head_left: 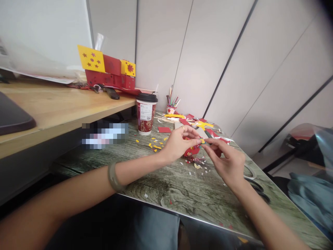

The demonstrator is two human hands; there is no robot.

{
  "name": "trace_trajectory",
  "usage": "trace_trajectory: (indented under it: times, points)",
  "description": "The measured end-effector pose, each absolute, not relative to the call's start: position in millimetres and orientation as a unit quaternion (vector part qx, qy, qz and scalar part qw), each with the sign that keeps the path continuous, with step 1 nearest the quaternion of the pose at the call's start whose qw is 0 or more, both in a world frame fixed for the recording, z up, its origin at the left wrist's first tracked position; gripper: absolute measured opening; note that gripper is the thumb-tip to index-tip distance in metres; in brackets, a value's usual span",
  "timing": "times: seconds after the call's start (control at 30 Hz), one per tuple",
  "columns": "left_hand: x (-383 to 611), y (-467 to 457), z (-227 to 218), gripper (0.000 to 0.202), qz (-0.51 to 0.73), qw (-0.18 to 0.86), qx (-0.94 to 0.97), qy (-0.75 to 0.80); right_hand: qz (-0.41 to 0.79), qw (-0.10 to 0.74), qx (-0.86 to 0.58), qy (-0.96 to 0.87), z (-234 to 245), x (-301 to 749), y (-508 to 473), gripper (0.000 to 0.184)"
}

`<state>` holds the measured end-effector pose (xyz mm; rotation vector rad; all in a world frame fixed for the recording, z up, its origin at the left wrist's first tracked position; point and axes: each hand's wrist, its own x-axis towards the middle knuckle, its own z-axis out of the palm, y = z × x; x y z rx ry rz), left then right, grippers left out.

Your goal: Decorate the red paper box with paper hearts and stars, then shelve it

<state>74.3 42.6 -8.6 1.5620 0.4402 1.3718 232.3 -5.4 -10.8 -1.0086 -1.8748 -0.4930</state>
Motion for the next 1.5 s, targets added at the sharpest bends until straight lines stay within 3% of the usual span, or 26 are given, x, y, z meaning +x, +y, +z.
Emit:
trace_trajectory:
  times: [0.33, 0.53, 0.77, 0.9, 1.03, 1.2, 1.37, 1.5]
  points:
    - [71, 41, -8, 0.019, 0.546, 0.466, 0.673, 0.177, -0.004, 0.524, -0.445, -0.726, -8, 227, -5, 0.010]
    - [71, 45, -9, 0.011, 0.527, 0.431, 0.704, 0.201, 0.089, 0.505, -0.464, -0.723, -4, 231, -2, 0.017]
    - [71, 48, -12, 0.008, 0.523, 0.440, 0.693, 0.228, 0.018, 0.590, -0.512, -0.624, 43, 288, 1, 0.029]
    - [71, 45, -9, 0.008, 0.521, 0.446, 0.682, 0.253, -0.100, 0.488, -0.668, -0.553, 57, 333, -7, 0.036]
    - [71, 42, -7, 0.008, 0.507, 0.465, 0.676, 0.264, -0.126, 0.380, -0.655, -0.641, 48, 369, -8, 0.049]
    - [71, 42, -8, 0.009, 0.500, 0.468, 0.679, 0.264, -0.079, 0.263, -0.727, -0.629, 30, 372, -6, 0.036]
    - [70, 45, -10, 0.012, 0.494, 0.457, 0.692, 0.259, -0.039, 0.082, -0.733, -0.675, 0, 356, -4, 0.029]
    - [70, 45, -11, 0.010, 0.488, 0.458, 0.697, 0.257, -0.054, 0.075, -0.754, -0.650, -3, 356, -4, 0.022]
